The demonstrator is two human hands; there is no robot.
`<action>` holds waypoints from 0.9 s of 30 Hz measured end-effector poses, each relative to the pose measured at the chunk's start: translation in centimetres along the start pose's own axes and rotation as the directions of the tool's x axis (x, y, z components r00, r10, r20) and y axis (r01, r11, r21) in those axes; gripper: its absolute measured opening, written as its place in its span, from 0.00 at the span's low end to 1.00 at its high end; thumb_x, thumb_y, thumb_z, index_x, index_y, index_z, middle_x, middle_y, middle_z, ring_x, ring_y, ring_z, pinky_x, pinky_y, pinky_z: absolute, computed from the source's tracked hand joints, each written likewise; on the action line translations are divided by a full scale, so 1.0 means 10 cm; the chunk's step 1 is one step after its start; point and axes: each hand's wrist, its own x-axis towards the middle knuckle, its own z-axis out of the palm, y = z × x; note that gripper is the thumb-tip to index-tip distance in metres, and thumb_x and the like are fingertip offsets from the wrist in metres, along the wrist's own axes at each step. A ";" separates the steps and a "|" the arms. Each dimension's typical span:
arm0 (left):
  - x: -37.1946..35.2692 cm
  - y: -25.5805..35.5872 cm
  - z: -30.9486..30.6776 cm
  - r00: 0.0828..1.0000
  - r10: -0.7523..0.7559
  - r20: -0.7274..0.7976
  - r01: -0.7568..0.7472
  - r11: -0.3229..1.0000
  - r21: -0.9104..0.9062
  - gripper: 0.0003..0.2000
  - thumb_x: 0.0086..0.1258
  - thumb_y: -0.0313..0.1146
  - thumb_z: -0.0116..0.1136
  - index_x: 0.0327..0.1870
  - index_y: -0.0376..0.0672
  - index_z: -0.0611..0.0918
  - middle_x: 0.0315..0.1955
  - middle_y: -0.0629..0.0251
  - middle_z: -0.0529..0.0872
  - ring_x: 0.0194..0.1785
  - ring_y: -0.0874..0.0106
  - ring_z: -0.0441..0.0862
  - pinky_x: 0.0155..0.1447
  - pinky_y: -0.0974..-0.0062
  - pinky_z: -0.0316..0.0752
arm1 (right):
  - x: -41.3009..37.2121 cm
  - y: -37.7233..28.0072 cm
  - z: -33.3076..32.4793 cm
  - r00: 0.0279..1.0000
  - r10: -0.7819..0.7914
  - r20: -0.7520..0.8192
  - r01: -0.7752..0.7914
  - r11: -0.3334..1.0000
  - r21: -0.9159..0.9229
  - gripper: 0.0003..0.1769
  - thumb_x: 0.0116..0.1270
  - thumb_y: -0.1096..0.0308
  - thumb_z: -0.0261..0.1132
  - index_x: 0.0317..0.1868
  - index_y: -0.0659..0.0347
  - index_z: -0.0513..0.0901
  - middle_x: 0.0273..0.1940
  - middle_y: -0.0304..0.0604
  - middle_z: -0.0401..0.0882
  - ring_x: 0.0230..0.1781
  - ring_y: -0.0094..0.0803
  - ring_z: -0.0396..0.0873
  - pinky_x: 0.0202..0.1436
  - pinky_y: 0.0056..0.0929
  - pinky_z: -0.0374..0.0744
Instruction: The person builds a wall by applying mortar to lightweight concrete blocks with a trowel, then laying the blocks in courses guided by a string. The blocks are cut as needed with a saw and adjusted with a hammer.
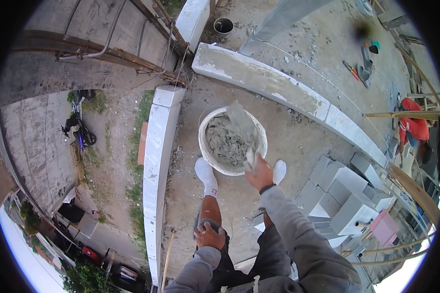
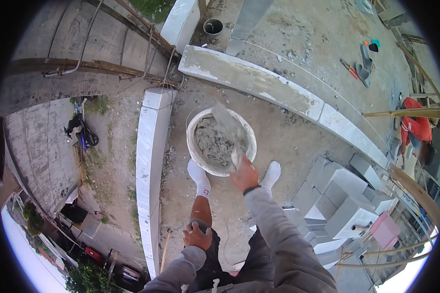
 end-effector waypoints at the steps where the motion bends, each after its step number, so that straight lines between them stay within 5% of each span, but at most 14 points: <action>1: -0.02 0.01 0.05 1.000 -0.011 -0.017 0.011 1.000 0.014 0.33 0.55 0.48 0.57 0.59 0.36 0.67 0.57 0.43 0.67 0.61 0.43 0.62 0.59 0.50 0.63 | 0.18 -0.07 -0.04 0.997 -0.045 -0.058 0.046 0.999 0.012 0.21 0.53 0.61 0.59 0.47 0.59 0.67 0.37 0.51 0.79 0.40 0.49 0.77 0.42 0.45 0.74; 3: -0.05 -0.01 0.12 0.999 -0.030 -0.028 0.031 0.999 0.033 0.32 0.55 0.49 0.57 0.58 0.36 0.68 0.56 0.43 0.68 0.60 0.43 0.63 0.59 0.50 0.63 | 0.66 -0.24 -0.07 0.954 -0.155 -0.255 0.162 0.987 0.004 0.22 0.53 0.61 0.59 0.48 0.57 0.67 0.38 0.52 0.79 0.39 0.50 0.77 0.42 0.45 0.74; 5: -0.03 -0.03 0.18 0.996 0.004 -0.087 -0.003 1.000 0.010 0.31 0.55 0.48 0.58 0.55 0.36 0.69 0.53 0.44 0.71 0.58 0.45 0.65 0.57 0.51 0.65 | 1.13 -0.54 -0.22 0.976 -0.086 -0.199 0.087 0.996 -0.003 0.23 0.53 0.60 0.59 0.49 0.58 0.67 0.38 0.53 0.79 0.39 0.50 0.77 0.42 0.45 0.74; 7: 0.10 -0.04 0.18 0.994 0.015 -0.112 -0.015 1.000 -0.004 0.30 0.54 0.48 0.58 0.54 0.36 0.70 0.52 0.45 0.72 0.57 0.46 0.66 0.56 0.52 0.65 | 1.55 -0.68 -0.22 0.892 -0.227 -0.390 0.270 0.961 0.058 0.22 0.54 0.60 0.58 0.49 0.58 0.68 0.38 0.54 0.79 0.41 0.50 0.77 0.44 0.45 0.74; 12: 0.31 -0.03 0.03 0.997 0.033 -0.063 -0.038 0.996 -0.083 0.29 0.54 0.48 0.60 0.52 0.37 0.71 0.51 0.46 0.72 0.56 0.50 0.68 0.56 0.55 0.66 | 1.93 -0.91 -0.38 0.964 -0.197 -0.178 0.201 0.980 0.002 0.22 0.52 0.62 0.59 0.47 0.60 0.69 0.37 0.53 0.79 0.42 0.52 0.77 0.48 0.44 0.74; 13: 0.43 -0.04 0.00 0.994 0.068 -0.091 -0.084 0.977 -0.194 0.29 0.55 0.49 0.59 0.53 0.38 0.71 0.52 0.45 0.72 0.57 0.49 0.67 0.58 0.56 0.65 | 1.85 -0.76 -0.37 0.935 -0.317 -0.161 0.302 0.947 -0.107 0.23 0.50 0.62 0.60 0.48 0.59 0.69 0.38 0.53 0.79 0.42 0.51 0.77 0.47 0.44 0.74; 16: 1.16 -0.02 0.04 0.911 0.188 -0.368 -0.311 0.898 -0.310 0.30 0.59 0.51 0.56 0.57 0.40 0.69 0.56 0.43 0.68 0.61 0.47 0.63 0.64 0.58 0.58 | 1.16 -0.23 -0.48 0.965 -0.256 0.055 0.261 0.953 -0.155 0.27 0.53 0.59 0.60 0.52 0.60 0.68 0.41 0.54 0.78 0.44 0.48 0.77 0.48 0.45 0.72; 18: 1.80 0.17 -0.19 0.778 0.364 -0.513 -0.447 0.894 -0.043 0.29 0.61 0.49 0.55 0.59 0.41 0.68 0.56 0.45 0.69 0.60 0.50 0.65 0.63 0.59 0.61 | 0.46 0.04 -0.57 0.975 -0.083 0.207 0.119 0.978 -0.172 0.33 0.52 0.57 0.62 0.57 0.61 0.65 0.42 0.53 0.78 0.44 0.48 0.77 0.46 0.44 0.74; 19: 2.15 0.28 -0.33 0.747 0.402 -0.529 -0.484 0.875 -0.018 0.28 0.62 0.48 0.55 0.59 0.40 0.68 0.57 0.45 0.69 0.61 0.52 0.65 0.64 0.62 0.60 | 0.10 0.38 -0.22 0.995 -0.079 0.058 0.087 0.984 -0.154 0.34 0.51 0.57 0.63 0.57 0.61 0.64 0.41 0.53 0.78 0.42 0.48 0.78 0.44 0.43 0.75; 22: 3.60 0.52 -0.73 0.616 0.577 -0.536 -0.686 0.728 -0.006 0.28 0.62 0.43 0.55 0.59 0.35 0.67 0.59 0.47 0.67 0.63 0.57 0.64 0.66 0.68 0.57 | -0.54 0.46 0.01 0.995 0.021 0.093 -0.015 0.998 -0.064 0.27 0.50 0.59 0.64 0.48 0.64 0.69 0.37 0.53 0.79 0.32 0.50 0.80 0.36 0.43 0.77; 23: 3.37 0.97 -1.02 0.803 0.391 -0.450 -0.595 0.579 -0.558 0.25 0.63 0.43 0.54 0.54 0.33 0.71 0.57 0.49 0.70 0.59 0.60 0.67 0.63 0.68 0.60 | -0.50 0.50 0.35 0.984 0.137 0.117 -0.121 0.984 -0.133 0.24 0.51 0.63 0.61 0.47 0.67 0.69 0.36 0.53 0.79 0.33 0.49 0.80 0.36 0.43 0.77; 25: 2.99 1.43 -1.58 0.801 0.523 -0.292 -0.595 0.751 -0.286 0.21 0.62 0.43 0.55 0.45 0.30 0.77 0.41 0.53 0.81 0.46 0.66 0.77 0.54 0.70 0.68 | -0.31 0.43 0.75 0.978 0.178 0.108 -0.178 0.984 -0.014 0.20 0.53 0.69 0.56 0.46 0.69 0.73 0.37 0.53 0.80 0.37 0.47 0.80 0.39 0.42 0.78; 26: 2.96 1.49 -1.63 0.801 0.456 -0.389 -0.550 0.817 -0.175 0.24 0.61 0.44 0.57 0.45 0.28 0.76 0.34 0.54 0.83 0.39 0.65 0.79 0.48 0.69 0.72 | -0.20 0.41 0.84 0.983 0.127 0.132 -0.128 0.992 0.002 0.19 0.54 0.68 0.57 0.46 0.69 0.74 0.38 0.52 0.80 0.39 0.48 0.80 0.42 0.40 0.78; 27: 2.46 1.61 -1.73 0.833 0.372 -0.409 -0.525 0.764 -0.375 0.24 0.59 0.45 0.59 0.42 0.26 0.76 0.34 0.51 0.82 0.36 0.64 0.79 0.44 0.68 0.73 | -0.21 0.34 0.64 0.945 0.242 0.219 -0.270 0.956 0.111 0.19 0.54 0.67 0.58 0.46 0.69 0.74 0.43 0.54 0.78 0.45 0.48 0.78 0.47 0.38 0.77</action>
